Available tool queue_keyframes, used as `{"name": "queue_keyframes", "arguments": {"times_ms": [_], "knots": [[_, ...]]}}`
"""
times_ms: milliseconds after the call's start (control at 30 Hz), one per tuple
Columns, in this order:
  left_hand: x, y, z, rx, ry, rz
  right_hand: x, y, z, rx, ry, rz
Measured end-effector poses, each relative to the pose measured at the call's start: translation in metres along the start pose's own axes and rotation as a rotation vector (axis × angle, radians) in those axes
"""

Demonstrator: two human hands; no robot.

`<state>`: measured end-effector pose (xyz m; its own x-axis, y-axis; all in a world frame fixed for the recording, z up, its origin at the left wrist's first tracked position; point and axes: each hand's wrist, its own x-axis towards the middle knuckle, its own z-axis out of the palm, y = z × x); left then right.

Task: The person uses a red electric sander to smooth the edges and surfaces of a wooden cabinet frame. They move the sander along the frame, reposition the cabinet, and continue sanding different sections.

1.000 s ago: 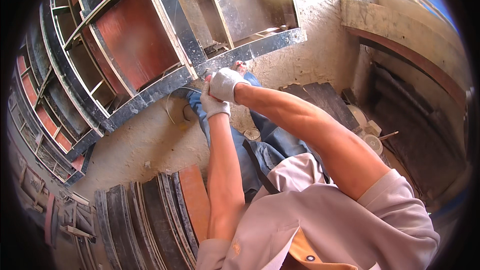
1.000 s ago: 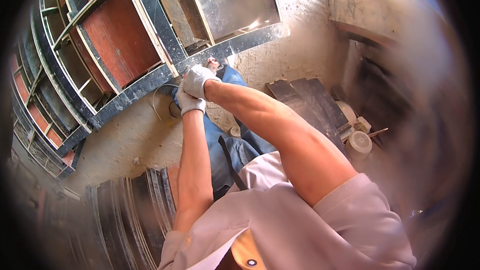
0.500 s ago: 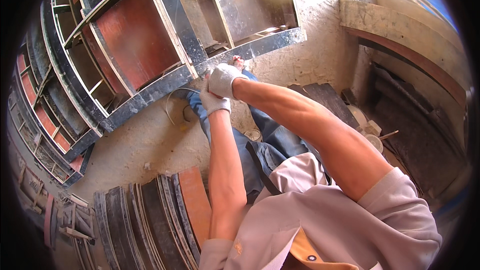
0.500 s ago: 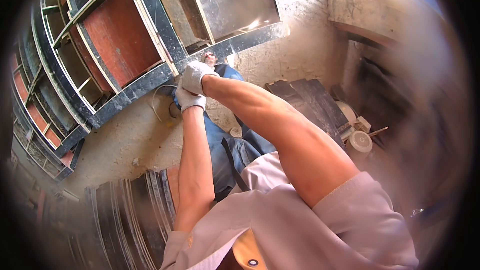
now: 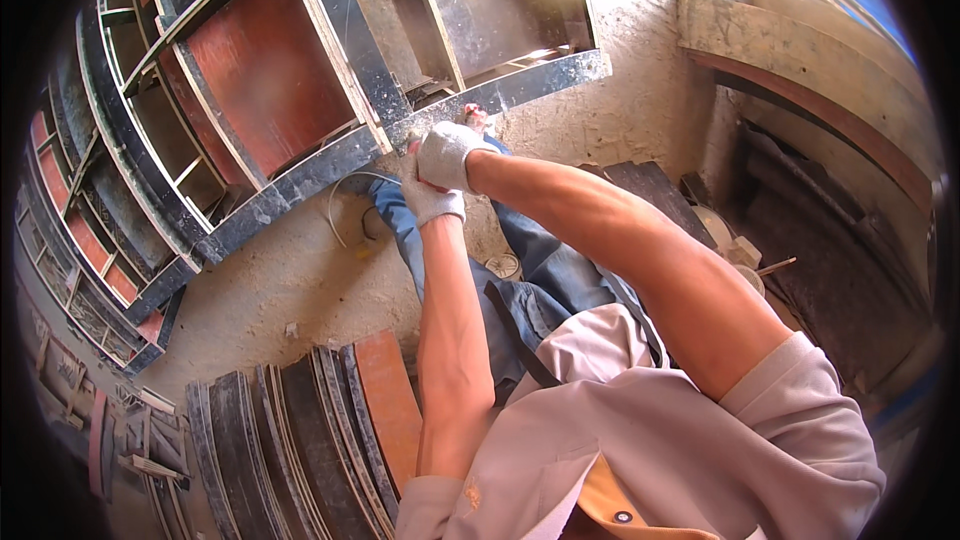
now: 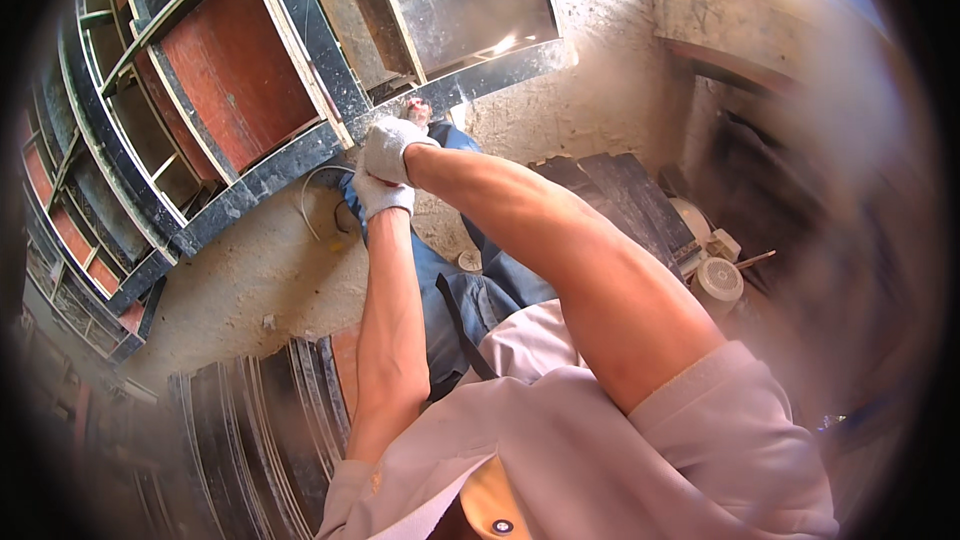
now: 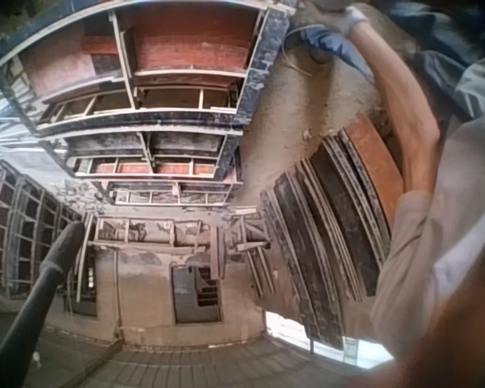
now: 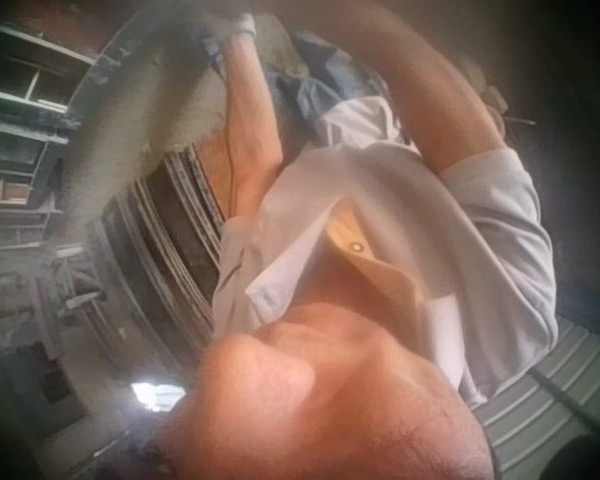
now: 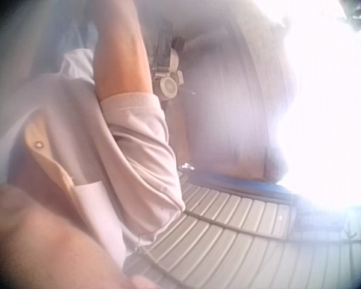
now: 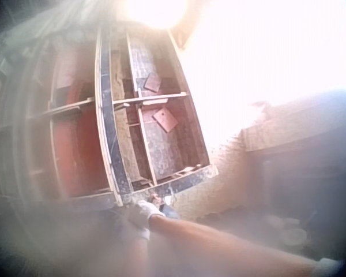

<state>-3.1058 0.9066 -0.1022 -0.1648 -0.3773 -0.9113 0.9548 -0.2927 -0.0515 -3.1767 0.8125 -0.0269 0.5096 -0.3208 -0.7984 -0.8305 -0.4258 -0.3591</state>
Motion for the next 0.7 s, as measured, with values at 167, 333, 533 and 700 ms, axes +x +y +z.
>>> {"name": "queue_keyframes", "arguments": {"times_ms": [167, 333, 533, 700], "knots": [[0.000, -0.002, 0.010, 0.014, 0.009, -0.047, 0.005, -0.017, 0.026, -0.054, 0.242, 0.510], [0.011, 0.010, 0.003, 0.116, 0.099, -0.058, -0.013, 0.006, -0.018, 0.051, 0.008, 0.094], [-0.001, 0.006, -0.011, 0.085, 0.024, -0.018, 0.001, -0.007, 0.020, 0.339, 0.162, 0.271], [0.008, 0.027, 0.017, 0.143, -0.009, -0.065, 0.003, -0.003, -0.018, -0.110, 0.107, 0.038]]}}
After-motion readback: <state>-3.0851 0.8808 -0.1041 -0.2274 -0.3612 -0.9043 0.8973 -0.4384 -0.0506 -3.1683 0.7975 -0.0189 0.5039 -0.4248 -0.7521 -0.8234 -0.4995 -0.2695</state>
